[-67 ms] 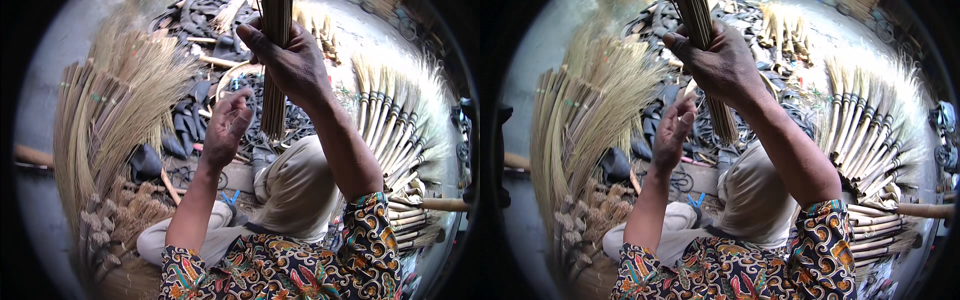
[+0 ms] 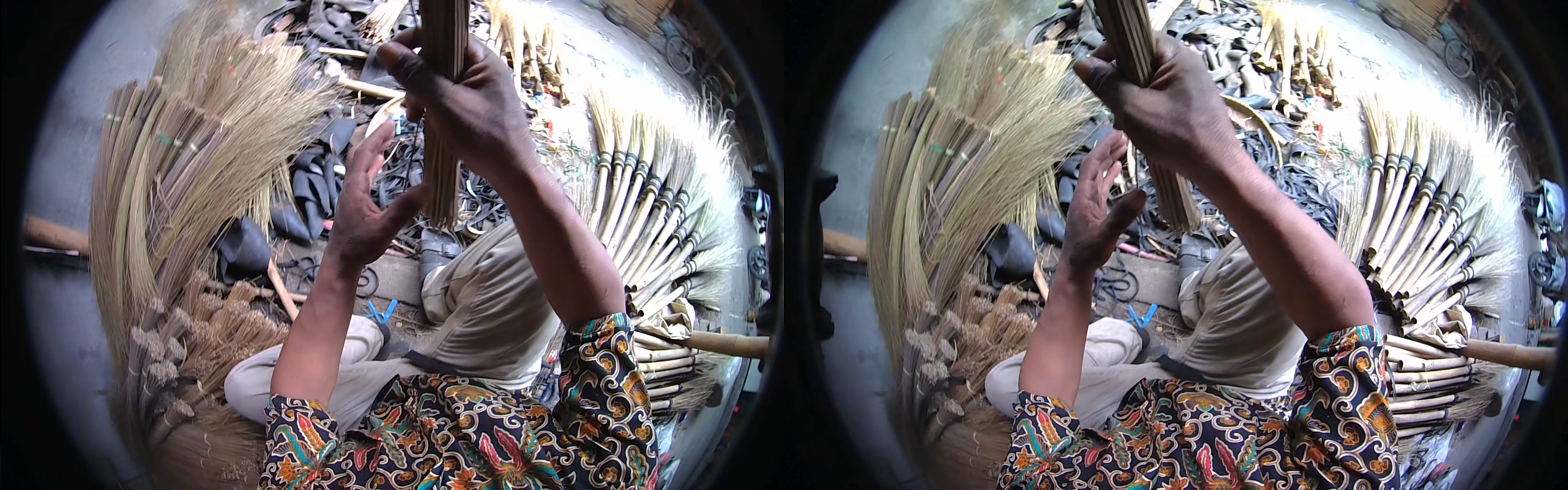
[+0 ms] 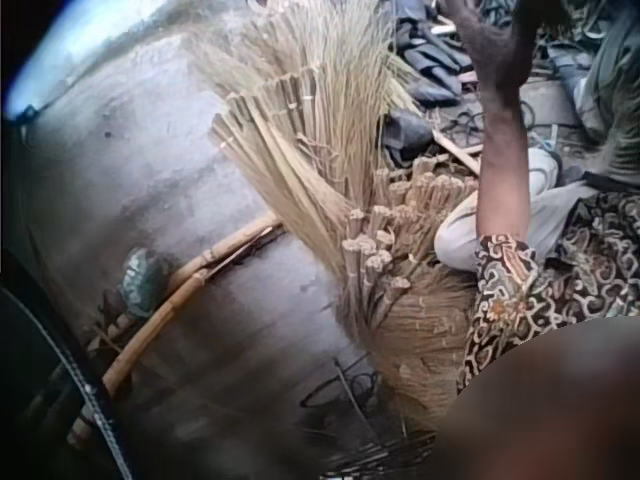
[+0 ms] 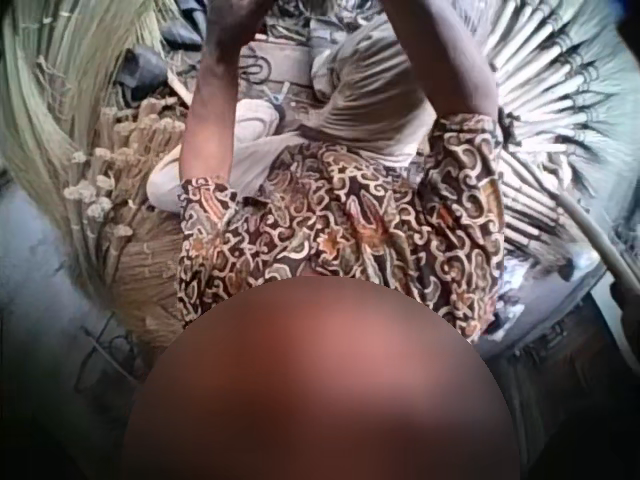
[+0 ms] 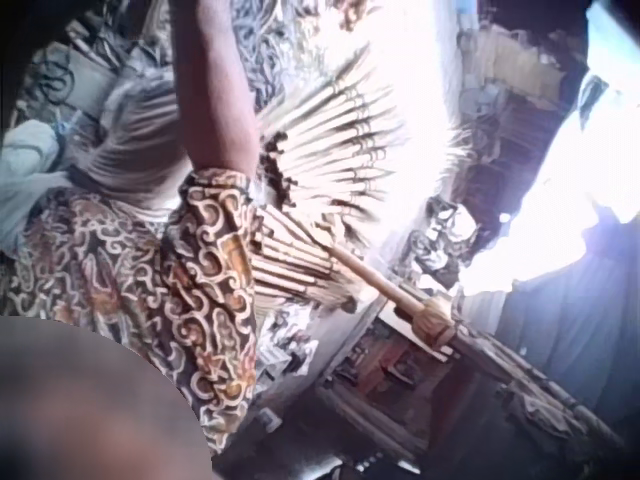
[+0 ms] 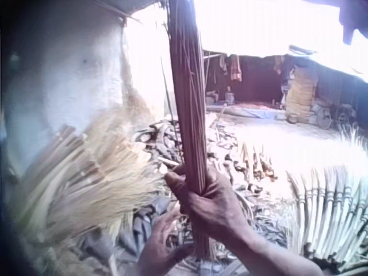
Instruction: The person sits on the floor and assembles brooms by gathering straw bundles, aligning them, and wrapping the base with black rubber strips. The person repeatedly picks up bundles, wraps them, and places the finished brooms aside.
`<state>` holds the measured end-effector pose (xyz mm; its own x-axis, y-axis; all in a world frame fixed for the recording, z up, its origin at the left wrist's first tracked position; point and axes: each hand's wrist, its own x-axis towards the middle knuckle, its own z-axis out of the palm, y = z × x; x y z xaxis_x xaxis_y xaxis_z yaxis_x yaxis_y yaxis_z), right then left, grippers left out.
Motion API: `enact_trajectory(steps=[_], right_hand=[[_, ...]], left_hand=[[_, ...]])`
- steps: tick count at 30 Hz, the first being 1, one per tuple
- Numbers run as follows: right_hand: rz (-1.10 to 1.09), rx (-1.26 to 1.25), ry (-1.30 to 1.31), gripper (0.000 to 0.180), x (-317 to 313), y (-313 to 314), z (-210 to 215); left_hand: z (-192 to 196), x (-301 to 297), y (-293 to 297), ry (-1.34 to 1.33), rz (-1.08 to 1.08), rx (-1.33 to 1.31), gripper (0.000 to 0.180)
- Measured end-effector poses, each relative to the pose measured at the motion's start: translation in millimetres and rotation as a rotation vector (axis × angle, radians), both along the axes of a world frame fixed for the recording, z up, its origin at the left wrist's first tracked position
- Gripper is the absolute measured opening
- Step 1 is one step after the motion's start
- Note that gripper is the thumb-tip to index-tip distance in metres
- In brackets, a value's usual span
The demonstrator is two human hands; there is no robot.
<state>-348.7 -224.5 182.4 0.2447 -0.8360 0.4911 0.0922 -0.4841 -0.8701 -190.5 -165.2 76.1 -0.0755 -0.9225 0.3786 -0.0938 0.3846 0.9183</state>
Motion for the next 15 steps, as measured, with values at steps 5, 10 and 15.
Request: enact_trajectory(steps=[5, 10, 15], right_hand=[[0.094, 0.080, -0.104, 0.037, 67, 42, -47], [0.108, 0.244, -0.102, 0.033, 69, 51, -97], [0.119, 0.508, 0.077, 0.026, 80, 79, -173]], left_hand=[[-37, 10, 19, -0.330, 0.155, -0.147, 0.051], [-127, 19, 58, -0.009, 0.034, 0.297, 0.026], [-203, 17, 69, -0.053, 0.177, 0.134, 0.032]])
